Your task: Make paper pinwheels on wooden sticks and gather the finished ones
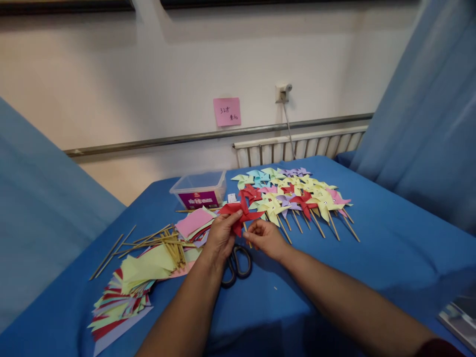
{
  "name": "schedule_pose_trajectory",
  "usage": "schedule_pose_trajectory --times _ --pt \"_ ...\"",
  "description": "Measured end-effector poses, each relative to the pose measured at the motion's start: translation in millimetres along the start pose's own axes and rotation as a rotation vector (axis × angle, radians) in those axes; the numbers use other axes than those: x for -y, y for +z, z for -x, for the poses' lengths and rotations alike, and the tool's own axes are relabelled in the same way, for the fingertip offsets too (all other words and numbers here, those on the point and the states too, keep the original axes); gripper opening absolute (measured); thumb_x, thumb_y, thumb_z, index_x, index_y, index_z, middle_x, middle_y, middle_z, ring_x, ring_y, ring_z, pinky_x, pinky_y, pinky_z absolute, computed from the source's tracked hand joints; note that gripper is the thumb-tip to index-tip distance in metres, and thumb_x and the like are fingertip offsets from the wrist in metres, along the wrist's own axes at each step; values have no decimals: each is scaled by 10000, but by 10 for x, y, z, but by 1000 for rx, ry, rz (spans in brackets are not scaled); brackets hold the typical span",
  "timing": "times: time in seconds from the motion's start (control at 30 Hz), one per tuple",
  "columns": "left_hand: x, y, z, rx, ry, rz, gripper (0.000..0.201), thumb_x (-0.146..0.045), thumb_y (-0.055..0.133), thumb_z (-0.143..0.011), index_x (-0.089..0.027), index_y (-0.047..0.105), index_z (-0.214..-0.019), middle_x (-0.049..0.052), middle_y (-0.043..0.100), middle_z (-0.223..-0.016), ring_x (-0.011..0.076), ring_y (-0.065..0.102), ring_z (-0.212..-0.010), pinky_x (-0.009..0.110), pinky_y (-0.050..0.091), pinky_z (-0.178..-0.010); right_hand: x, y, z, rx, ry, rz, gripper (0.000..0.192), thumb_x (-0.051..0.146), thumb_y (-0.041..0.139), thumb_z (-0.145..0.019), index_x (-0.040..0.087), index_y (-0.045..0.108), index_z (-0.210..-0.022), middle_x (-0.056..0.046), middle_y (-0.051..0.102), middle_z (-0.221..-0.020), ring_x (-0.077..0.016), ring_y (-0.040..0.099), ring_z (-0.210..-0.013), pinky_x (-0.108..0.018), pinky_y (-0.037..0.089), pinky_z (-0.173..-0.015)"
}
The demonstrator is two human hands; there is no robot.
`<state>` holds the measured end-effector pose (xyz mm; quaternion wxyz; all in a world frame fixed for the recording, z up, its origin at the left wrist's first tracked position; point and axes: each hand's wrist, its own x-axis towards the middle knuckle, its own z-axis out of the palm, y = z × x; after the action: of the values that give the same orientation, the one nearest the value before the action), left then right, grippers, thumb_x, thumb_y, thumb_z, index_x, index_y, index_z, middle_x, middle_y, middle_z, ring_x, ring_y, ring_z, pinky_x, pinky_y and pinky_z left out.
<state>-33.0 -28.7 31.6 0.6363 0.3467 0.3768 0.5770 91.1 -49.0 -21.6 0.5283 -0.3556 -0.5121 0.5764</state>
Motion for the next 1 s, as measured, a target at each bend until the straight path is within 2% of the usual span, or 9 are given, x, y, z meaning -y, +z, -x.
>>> schedule_pose_trajectory --times 0.3,0.57,0.8,1.0 --pt "-8 -33 -77 -8 -7 -18 306 -178 873 -526 -108 718 -780 42 734 -752 121 648 -646 223 507 -676 -57 -48 -71 -40 -33 50 329 453 753 -664 190 561 -715 57 558 -570 -92 497 -494 -239 385 -509" --pt "-7 -31 -62 -12 35 -18 290 -202 870 -534 -112 719 -764 38 730 -749 120 640 -648 233 507 -698 -77 -33 -76 -41 -23 88 304 427 746 -672 189 564 -725 55 554 -599 -89 481 -515 -236 383 -518" --pt "-17 -58 -66 -13 -62 -60 282 -200 856 -557 -96 713 -776 46 725 -737 117 633 -626 217 494 -645 -41 -3 -41 -22 -5 69 291 419 728 -681 194 548 -721 61 549 -559 -88 489 -477 -230 391 -493" --pt "1 -1 -29 0 -72 -71 279 -198 864 -537 -108 692 -737 25 706 -690 105 612 -594 213 493 -631 -14 28 13 -63 28 45 266 390 716 -662 194 538 -691 65 545 -524 -85 489 -442 -221 401 -467"
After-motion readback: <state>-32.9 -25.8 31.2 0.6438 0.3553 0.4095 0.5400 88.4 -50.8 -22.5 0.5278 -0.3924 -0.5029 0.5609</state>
